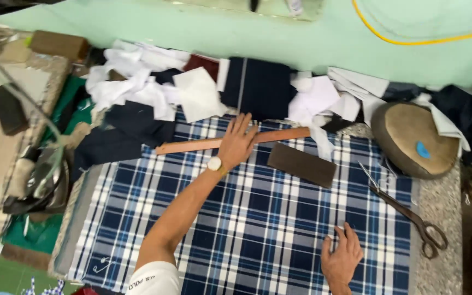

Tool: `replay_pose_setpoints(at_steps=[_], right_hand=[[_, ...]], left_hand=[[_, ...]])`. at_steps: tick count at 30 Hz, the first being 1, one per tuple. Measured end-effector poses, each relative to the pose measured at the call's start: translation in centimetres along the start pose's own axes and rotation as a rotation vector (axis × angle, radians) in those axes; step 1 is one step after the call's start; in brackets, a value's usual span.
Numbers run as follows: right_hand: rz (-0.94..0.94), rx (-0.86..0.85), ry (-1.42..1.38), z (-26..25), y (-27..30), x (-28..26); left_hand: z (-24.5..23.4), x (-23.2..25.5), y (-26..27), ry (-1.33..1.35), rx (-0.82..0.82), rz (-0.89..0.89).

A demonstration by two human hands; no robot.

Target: The person irons a dark blue fabric piece on a plaid-covered table, then moves to a sewing machine area to retrieve a folded dark blue garment. They return to the table, fold the garment, and then iron a white fabric strip. Finally, they use scissors to trim the edges of the white fabric.

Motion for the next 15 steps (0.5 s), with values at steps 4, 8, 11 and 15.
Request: replay_pose_setpoints(at_steps=[4, 8, 11, 15], right_hand=[[-0.002, -0.012, 0.052, 0.3, 0.1, 0.3], [-0.118, 0.113, 0.123, -0.4, 0.2, -0.5], [-0.12, 0.144, 0.184, 1.0, 0.8, 0.7], [-0.117, 0.182, 0.167, 0.6, 0.7, -0.4]], left_hand=[[-3.5, -1.2, 5.0, 0.046, 0.097, -0.154], [-6.0, -5.8, 8.7, -0.075, 0.2, -0.368], [-7.1, -9.7, 10.8, -0.108, 0.287, -0.487], [-8.0, -14.1, 12.0, -0.24, 0.327, -0.64]])
Point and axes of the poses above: each hand's wrist, its own y-axis away from the middle knuckle, its own z-axis out of the palm, x = y × z, the point moved 3 cm from there along -y, towards the middle knuckle, and after that the axes turned 11 degrees about x, right-handed, at the moved point
